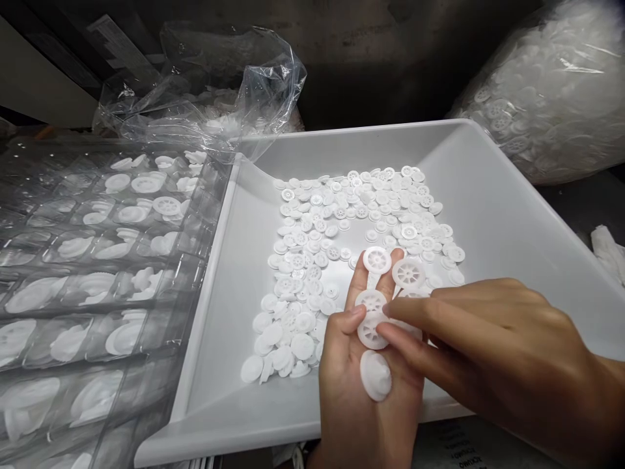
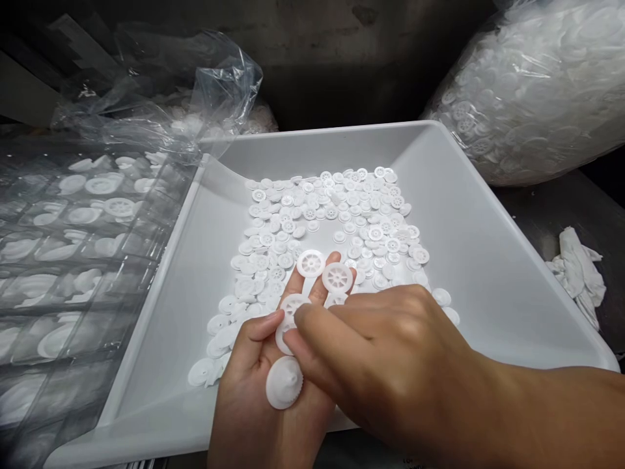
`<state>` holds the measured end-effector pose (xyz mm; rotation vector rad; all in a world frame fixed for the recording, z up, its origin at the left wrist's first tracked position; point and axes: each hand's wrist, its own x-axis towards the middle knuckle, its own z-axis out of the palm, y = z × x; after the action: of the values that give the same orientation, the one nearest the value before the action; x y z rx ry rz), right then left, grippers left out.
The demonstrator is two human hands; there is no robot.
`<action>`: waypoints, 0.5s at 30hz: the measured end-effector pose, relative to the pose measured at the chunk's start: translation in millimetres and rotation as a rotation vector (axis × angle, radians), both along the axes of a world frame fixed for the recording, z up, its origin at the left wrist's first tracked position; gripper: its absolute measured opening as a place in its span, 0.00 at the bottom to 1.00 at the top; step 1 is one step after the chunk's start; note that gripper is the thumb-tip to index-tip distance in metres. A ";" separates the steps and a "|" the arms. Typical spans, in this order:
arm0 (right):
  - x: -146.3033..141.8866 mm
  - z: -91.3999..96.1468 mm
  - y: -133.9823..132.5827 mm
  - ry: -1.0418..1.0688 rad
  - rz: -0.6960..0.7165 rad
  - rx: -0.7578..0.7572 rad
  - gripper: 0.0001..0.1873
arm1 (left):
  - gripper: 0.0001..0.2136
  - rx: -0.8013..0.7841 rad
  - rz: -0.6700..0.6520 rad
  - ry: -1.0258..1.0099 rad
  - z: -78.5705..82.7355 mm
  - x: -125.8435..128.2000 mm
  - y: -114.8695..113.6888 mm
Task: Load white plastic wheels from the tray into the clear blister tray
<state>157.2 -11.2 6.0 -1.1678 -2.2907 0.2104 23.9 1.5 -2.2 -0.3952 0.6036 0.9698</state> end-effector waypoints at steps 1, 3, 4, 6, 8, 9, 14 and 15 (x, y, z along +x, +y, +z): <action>1.7 2.3 -1.2 0.007 0.058 -0.023 0.06 | 0.30 -0.009 0.003 0.009 0.6 -0.5 0.0; 4.1 7.2 -3.7 0.001 0.168 -0.030 0.07 | 0.29 -0.017 0.013 0.023 2.1 -1.1 0.2; 4.6 9.3 -4.7 -0.011 0.213 -0.018 0.07 | 0.29 -0.026 0.018 0.028 2.9 -1.0 0.5; 4.6 11.4 -6.0 -0.049 0.269 0.005 0.09 | 0.30 -0.051 0.025 0.035 4.3 -0.2 1.4; 4.0 10.1 -5.9 -0.095 0.297 -0.018 0.13 | 0.29 -0.051 0.027 0.031 4.9 1.2 2.5; 3.7 8.6 -5.6 -0.118 0.312 -0.041 0.17 | 0.29 -0.045 0.025 0.026 4.7 1.9 2.8; 2.6 2.1 -4.6 -0.124 0.323 -0.082 0.20 | 0.27 0.006 0.024 -0.004 1.4 2.3 2.1; 2.3 2.5 -4.6 -0.120 0.312 -0.072 0.18 | 0.27 0.010 0.029 -0.008 1.0 2.0 1.8</action>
<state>159.4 -15.8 8.5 -0.8714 -2.5851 0.3503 25.9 3.2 -1.2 -0.4002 0.5868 0.9983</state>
